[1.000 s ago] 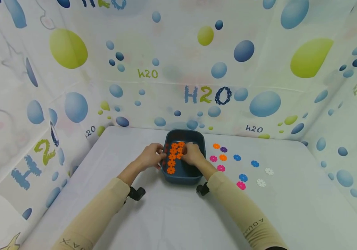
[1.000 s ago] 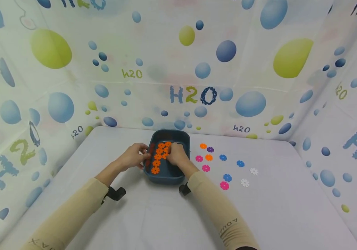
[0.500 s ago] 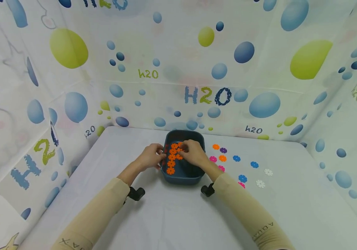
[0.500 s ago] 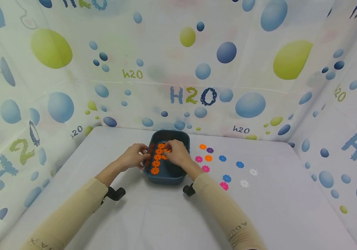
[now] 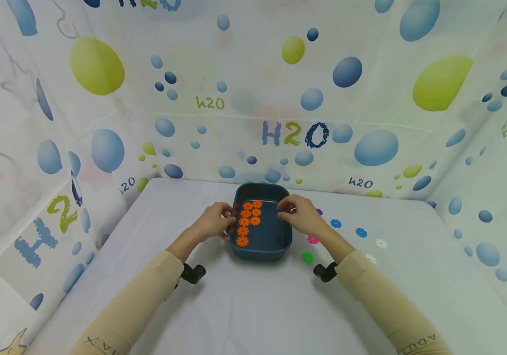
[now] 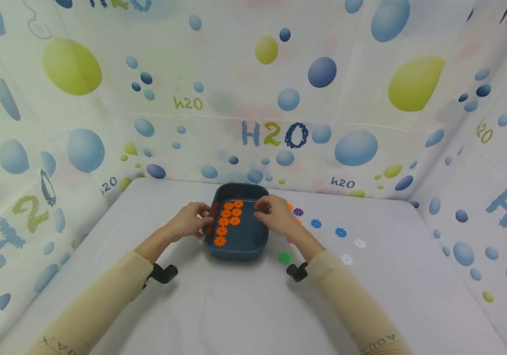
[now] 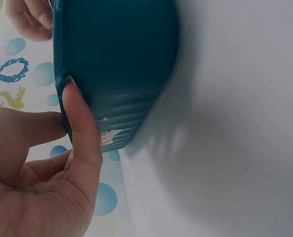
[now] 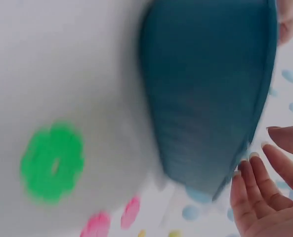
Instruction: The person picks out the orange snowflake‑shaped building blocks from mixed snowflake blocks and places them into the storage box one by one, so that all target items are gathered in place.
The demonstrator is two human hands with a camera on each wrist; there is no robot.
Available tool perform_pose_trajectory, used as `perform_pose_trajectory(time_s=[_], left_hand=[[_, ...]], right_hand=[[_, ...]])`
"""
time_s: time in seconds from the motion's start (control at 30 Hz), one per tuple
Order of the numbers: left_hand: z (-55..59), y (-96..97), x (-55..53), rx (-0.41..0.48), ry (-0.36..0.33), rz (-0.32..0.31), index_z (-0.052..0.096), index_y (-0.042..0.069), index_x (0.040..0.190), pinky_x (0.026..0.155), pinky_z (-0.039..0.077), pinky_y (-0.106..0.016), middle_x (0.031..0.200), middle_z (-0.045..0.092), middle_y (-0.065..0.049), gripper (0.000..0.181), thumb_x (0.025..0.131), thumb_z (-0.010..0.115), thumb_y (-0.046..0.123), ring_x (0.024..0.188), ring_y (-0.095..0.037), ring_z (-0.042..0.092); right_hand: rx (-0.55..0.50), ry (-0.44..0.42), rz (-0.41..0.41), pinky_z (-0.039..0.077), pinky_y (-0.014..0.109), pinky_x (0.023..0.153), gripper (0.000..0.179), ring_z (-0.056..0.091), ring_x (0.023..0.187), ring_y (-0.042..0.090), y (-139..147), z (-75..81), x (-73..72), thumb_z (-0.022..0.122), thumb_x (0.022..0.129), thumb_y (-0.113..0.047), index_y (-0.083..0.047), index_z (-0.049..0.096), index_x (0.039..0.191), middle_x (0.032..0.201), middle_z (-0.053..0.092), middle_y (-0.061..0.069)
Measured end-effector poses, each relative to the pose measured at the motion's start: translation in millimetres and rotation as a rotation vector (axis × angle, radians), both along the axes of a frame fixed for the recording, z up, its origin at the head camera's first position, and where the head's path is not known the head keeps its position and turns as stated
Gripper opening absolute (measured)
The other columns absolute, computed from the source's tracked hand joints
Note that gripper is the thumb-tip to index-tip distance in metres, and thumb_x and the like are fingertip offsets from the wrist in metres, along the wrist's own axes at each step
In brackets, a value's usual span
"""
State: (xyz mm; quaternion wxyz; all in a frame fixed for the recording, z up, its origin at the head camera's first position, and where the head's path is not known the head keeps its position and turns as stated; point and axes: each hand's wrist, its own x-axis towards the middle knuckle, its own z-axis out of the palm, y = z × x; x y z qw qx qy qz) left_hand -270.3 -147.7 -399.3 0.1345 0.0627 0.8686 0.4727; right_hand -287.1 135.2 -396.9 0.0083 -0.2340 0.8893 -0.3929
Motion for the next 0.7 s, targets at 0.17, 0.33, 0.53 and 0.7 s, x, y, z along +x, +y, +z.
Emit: perform_pose_trajectory(time_s=[0.17, 0.33, 0.53, 0.7], left_hand=[[-0.4, 0.4, -0.9, -0.003, -0.004, -0.002, 0.051, -0.011, 0.134, 0.058, 0.063, -0.032, 0.098, 0.052, -0.014, 0.035, 0.104, 0.057, 0.005, 0.075, -0.021, 0.062], [-0.6, 0.0, -1.7, 0.002, 0.005, -0.003, 0.051, -0.011, 0.135, 0.057, 0.063, -0.032, 0.098, 0.053, -0.014, 0.035, 0.104, 0.057, 0.004, 0.075, -0.021, 0.063], [-4.2, -0.9, -2.8, 0.003, 0.003, -0.002, 0.051, -0.011, 0.135, 0.058, 0.063, -0.032, 0.097, 0.053, -0.014, 0.035, 0.104, 0.057, 0.005, 0.075, -0.021, 0.063], [-3.8, -1.0, -2.0, 0.001, 0.009, 0.001, 0.051, -0.012, 0.134, 0.057, 0.063, -0.032, 0.097, 0.053, -0.014, 0.035, 0.104, 0.057, 0.004, 0.074, -0.021, 0.063]], right_hand=[[0.038, -0.019, -0.076, 0.06, 0.045, 0.091, 0.027, 0.064, 0.104, 0.033, 36.8, -5.9, -5.0, 0.068, 0.097, -0.008, 0.004, 0.066, 0.12, 0.117, 0.067, 0.019], [0.117, -0.123, -0.19, 0.059, 0.045, 0.092, 0.032, 0.061, 0.109, 0.036, 74.7, -26.0, -13.9, 0.067, 0.098, -0.011, 0.005, 0.063, 0.125, 0.121, 0.064, 0.022], [0.138, -0.259, -0.251, 0.056, 0.049, 0.099, 0.036, 0.058, 0.114, 0.037, 98.6, -40.8, -17.7, 0.067, 0.098, -0.017, 0.003, 0.062, 0.128, 0.122, 0.061, 0.02], [0.144, -0.285, -0.25, 0.054, 0.049, 0.102, 0.038, 0.056, 0.113, 0.035, 101.4, -46.1, -19.1, 0.069, 0.097, -0.018, 0.002, 0.063, 0.128, 0.121, 0.062, 0.019]])
